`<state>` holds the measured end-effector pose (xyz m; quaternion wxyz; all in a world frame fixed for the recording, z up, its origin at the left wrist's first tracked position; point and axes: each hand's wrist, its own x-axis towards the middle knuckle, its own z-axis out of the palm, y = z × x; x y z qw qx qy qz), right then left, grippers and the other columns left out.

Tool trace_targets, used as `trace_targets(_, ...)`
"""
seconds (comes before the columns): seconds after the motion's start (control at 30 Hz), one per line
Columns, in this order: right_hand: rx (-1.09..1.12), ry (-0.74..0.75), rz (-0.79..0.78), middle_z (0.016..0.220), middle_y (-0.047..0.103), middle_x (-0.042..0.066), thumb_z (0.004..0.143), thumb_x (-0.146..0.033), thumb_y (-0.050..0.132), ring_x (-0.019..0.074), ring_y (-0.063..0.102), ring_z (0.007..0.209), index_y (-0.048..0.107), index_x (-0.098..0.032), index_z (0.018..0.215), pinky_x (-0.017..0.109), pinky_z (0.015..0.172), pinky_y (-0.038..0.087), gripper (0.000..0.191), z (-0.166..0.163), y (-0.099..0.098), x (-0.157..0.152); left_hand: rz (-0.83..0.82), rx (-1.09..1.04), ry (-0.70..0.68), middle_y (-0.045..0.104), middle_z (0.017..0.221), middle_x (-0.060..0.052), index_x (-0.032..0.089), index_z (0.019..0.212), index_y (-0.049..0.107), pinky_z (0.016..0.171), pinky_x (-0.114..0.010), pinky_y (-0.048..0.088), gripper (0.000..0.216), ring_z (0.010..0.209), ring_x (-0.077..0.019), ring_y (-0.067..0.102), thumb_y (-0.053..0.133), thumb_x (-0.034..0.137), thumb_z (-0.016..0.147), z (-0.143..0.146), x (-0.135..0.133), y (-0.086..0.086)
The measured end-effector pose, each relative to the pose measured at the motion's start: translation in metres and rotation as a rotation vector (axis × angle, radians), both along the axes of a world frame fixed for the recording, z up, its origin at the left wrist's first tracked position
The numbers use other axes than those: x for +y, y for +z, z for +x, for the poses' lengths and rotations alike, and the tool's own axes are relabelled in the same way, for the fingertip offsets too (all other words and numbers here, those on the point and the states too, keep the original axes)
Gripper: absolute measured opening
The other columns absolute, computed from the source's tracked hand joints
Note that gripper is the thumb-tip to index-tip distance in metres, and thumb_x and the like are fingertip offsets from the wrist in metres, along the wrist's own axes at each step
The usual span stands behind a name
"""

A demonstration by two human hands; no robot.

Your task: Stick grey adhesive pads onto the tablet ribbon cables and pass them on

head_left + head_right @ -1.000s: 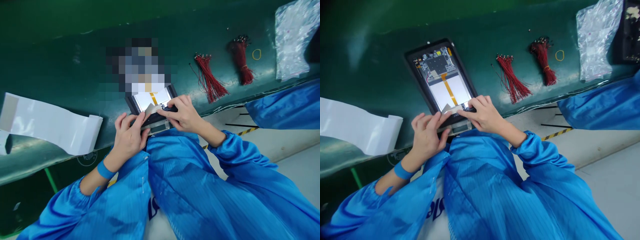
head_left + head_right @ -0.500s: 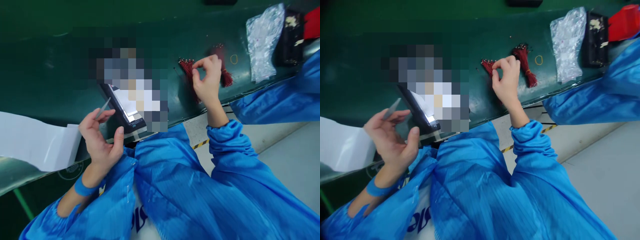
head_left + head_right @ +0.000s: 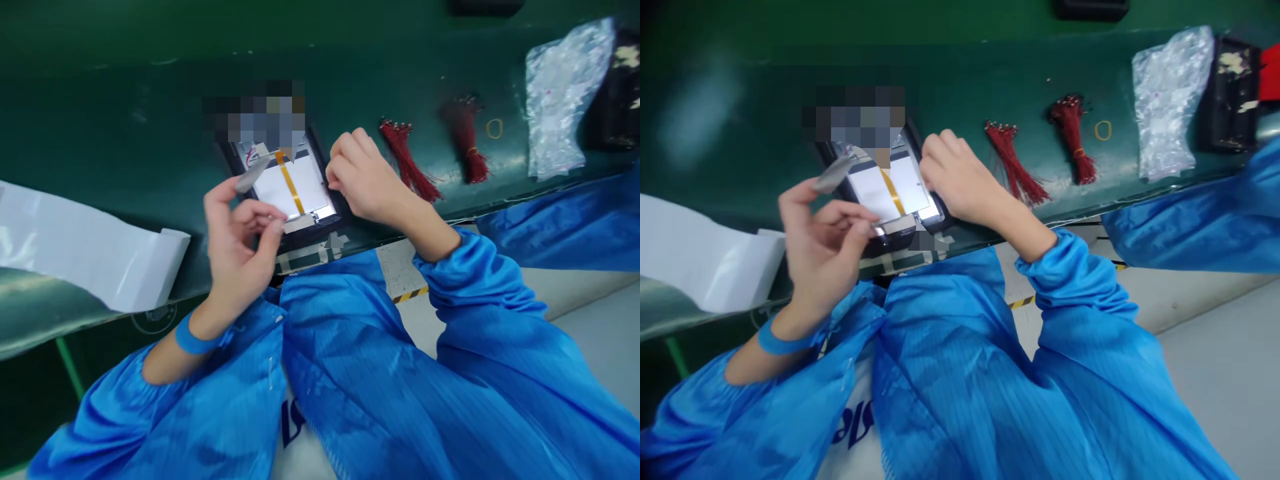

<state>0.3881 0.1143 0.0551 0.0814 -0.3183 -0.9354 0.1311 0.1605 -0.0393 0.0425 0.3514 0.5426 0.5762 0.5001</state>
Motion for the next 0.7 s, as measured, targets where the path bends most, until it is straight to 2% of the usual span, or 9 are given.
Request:
trace_targets(0.07,0.041,0.095,-0.015,0.120,0.056,0.012,0.116,-0.039,0.030,0.0314,0.053,0.122,0.065,-0.022,0.110,0.056,0.106,0.044,0.039,-0.016,0.009,-0.024,-0.129,-0.091,-0.079,0.074,0.099,0.000,0.032,0.143,0.038,0.066,-0.036,0.058,0.055,0.074,-0.0174,0.069,0.069,0.056,0.104,0.004,0.007,0.000)
trace_targets(0.13,0.066,0.148,-0.056,0.119,0.056,0.010,0.117,-0.043,0.026,0.0300,0.055,0.122,0.065,-0.021,0.112,0.055,0.106,0.043,0.045,-0.027,0.015,-0.040,-0.190,-0.138,-0.124,0.074,0.095,0.001,0.032,0.140,0.039,0.062,-0.035,0.056,0.057,0.071,-0.0174,0.070,0.071,0.061,0.102,0.005,0.013,-0.001)
trace_targets(0.23,0.077,0.153,-0.167,0.111,0.059,0.008,0.117,-0.043,0.027,0.0252,0.061,0.114,0.065,-0.022,0.111,0.047,0.102,0.043,0.045,-0.031,0.019,-0.045,-0.178,-0.217,-0.127,0.072,0.091,0.003,0.032,0.138,0.040,0.062,-0.032,0.056,0.062,0.072,-0.0164,0.070,0.081,0.053,0.097,0.005,0.018,-0.001)
trace_targets(0.33,0.109,0.080,-0.321,0.097,0.060,0.005,0.113,-0.041,0.040,0.0203,0.062,0.097,0.064,-0.022,0.110,0.037,0.091,0.044,0.031,-0.025,0.018,-0.042,-0.139,-0.248,-0.098,0.071,0.090,0.004,0.031,0.142,0.037,0.063,-0.029,0.056,0.069,0.072,-0.0136,0.069,0.086,0.044,0.095,0.007,0.020,-0.002)
trace_targets(0.47,0.191,-0.033,-0.433,0.091,0.061,0.005,0.107,-0.039,0.050,0.0199,0.057,0.087,0.064,-0.022,0.104,0.034,0.081,0.043,0.023,-0.014,0.017,-0.039,-0.108,-0.119,-0.056,0.074,0.095,0.003,0.025,0.151,0.033,0.064,-0.027,0.054,0.076,0.073,-0.0119,0.067,0.083,0.042,0.096,0.012,0.017,-0.004)
trace_targets(0.57,0.164,-0.032,-0.462,0.089,0.061,0.006,0.105,-0.040,0.052,0.0214,0.055,0.086,0.065,-0.023,0.099,0.035,0.081,0.042,0.022,-0.005,0.016,-0.036,-0.018,0.087,-0.011,0.076,0.114,-0.005,0.023,0.155,0.036,0.065,-0.032,0.055,0.076,0.083,-0.0164,0.069,0.081,0.045,0.097,0.010,0.010,-0.004)
trace_targets(0.7,0.086,0.085,-0.439,0.092,0.065,0.007,0.104,-0.035,0.052,0.0225,0.056,0.087,0.065,-0.023,0.097,0.035,0.082,0.040,0.019,0.007,0.007,-0.032,0.079,0.362,0.010,0.068,0.140,-0.014,0.020,0.152,0.048,0.093,-0.048,0.060,0.063,0.110,-0.0266,0.071,0.065,0.058,0.104,0.005,-0.001,-0.007)
